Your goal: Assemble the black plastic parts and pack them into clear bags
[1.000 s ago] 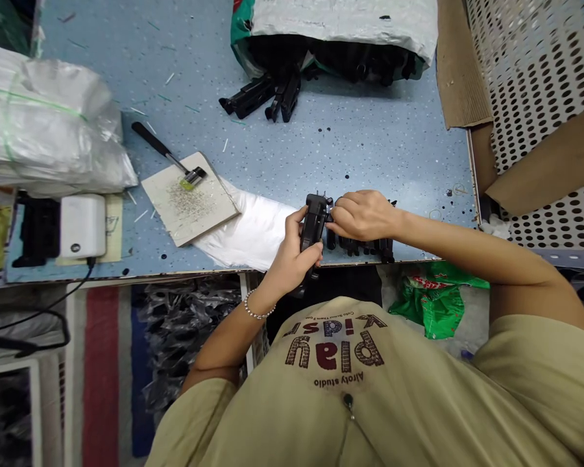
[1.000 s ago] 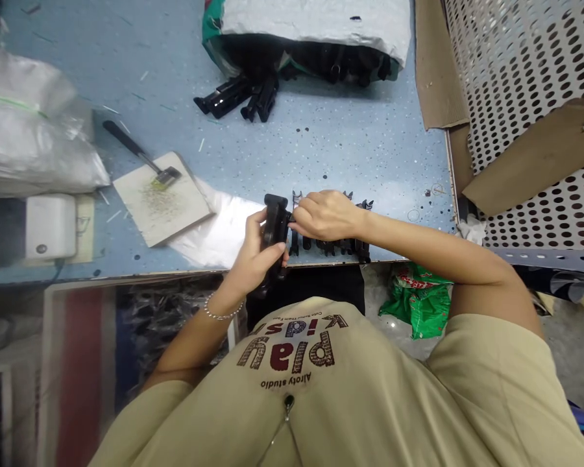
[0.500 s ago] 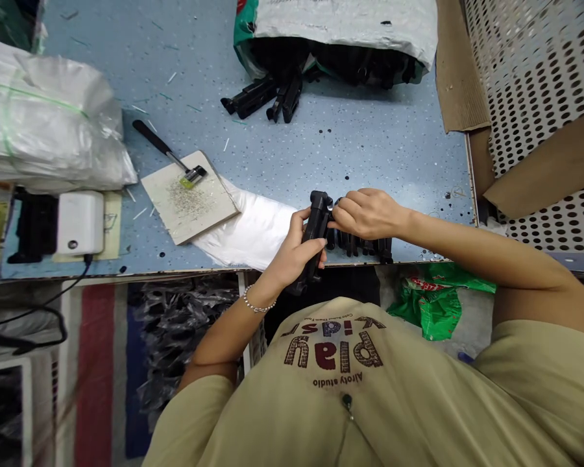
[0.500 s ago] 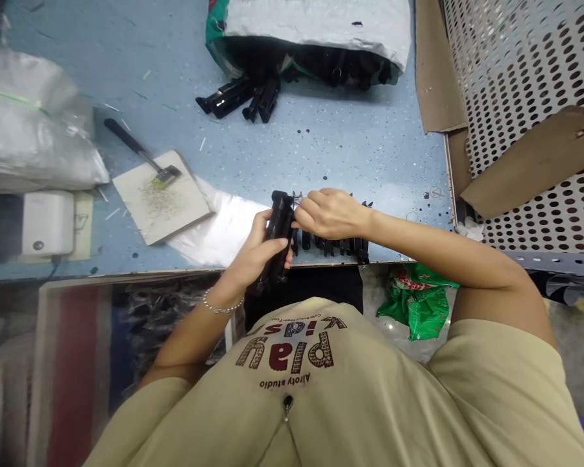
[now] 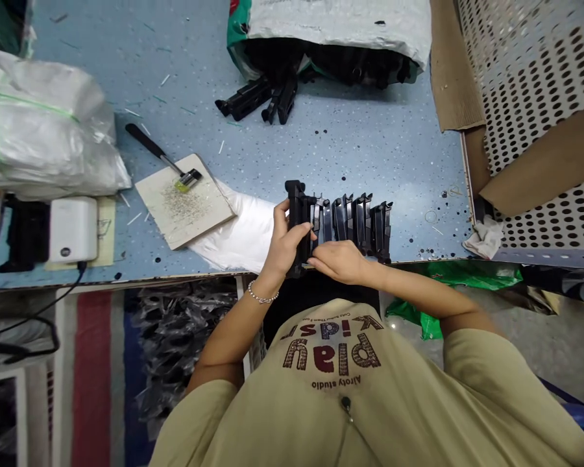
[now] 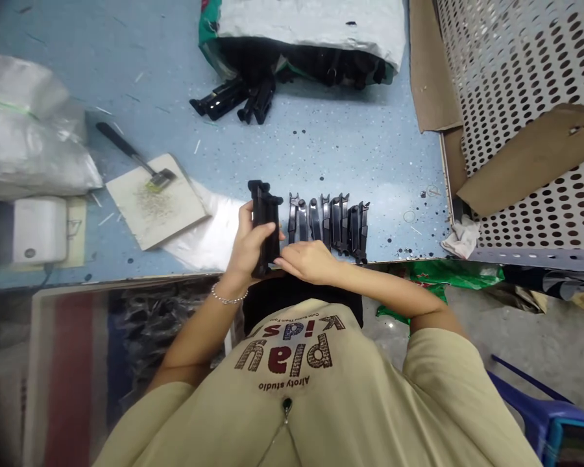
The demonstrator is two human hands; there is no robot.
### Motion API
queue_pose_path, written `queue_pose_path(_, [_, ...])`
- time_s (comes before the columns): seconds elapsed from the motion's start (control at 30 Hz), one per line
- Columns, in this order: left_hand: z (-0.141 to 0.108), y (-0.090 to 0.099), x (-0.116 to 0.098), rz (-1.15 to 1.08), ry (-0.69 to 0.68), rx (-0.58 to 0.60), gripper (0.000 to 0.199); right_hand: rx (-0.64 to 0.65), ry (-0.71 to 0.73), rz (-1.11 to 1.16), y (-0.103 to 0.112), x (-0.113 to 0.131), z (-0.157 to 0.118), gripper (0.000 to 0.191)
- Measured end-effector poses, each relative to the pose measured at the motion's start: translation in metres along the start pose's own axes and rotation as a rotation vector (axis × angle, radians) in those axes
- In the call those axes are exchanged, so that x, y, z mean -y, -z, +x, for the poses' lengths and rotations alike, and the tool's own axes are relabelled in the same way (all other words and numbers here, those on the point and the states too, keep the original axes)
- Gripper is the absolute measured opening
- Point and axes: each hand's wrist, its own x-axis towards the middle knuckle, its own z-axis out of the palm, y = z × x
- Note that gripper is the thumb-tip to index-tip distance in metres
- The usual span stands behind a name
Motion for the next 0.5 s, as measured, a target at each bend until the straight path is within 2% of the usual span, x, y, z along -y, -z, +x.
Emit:
queue_pose_path(0.07, [0.007, 0.008, 0.016, 0.089, -0.029, -0.055, 0.053, -0.022, -0.135, 0.072, 0.000, -0.006, -0.013, 0.056])
queue_pose_path(0.17, [0.022, 0.018, 0.040, 0.267, -0.056, -0.165, 0.053, -0.172, -0.446, 0.012, 0.005, -0.025, -0.038, 0.051])
queue_pose_path(0.27, [0.033, 0.008, 0.056, 0.293, -0.013, -0.112, 0.049, -0.254, -0.725, -0.089, 0.003, -0.057, -0.059, 0.062])
queue_pose_path(0.33, [0.037, -0.006, 0.061, 0.233, -0.034, -0.091, 0.051, -0.208, -0.759, -0.075, 0.002, -0.082, -0.063, 0.067])
queue_pose_path(0.4, [0.038, -0.018, 0.064, 0.156, -0.072, -0.141, 0.051, -0.151, -0.716, -0.044, 0.008, -0.102, -0.060, 0.063])
queue_pose_path(0.43, [0.038, -0.020, 0.065, 0.121, -0.083, -0.163, 0.051, -0.145, -0.694, -0.036, 0.014, -0.107, -0.057, 0.062])
queue_pose_path(0.5, [0.033, -0.021, 0.066, 0.080, -0.090, -0.107, 0.058, -0.190, -0.649, 0.006, 0.027, -0.101, -0.047, 0.062])
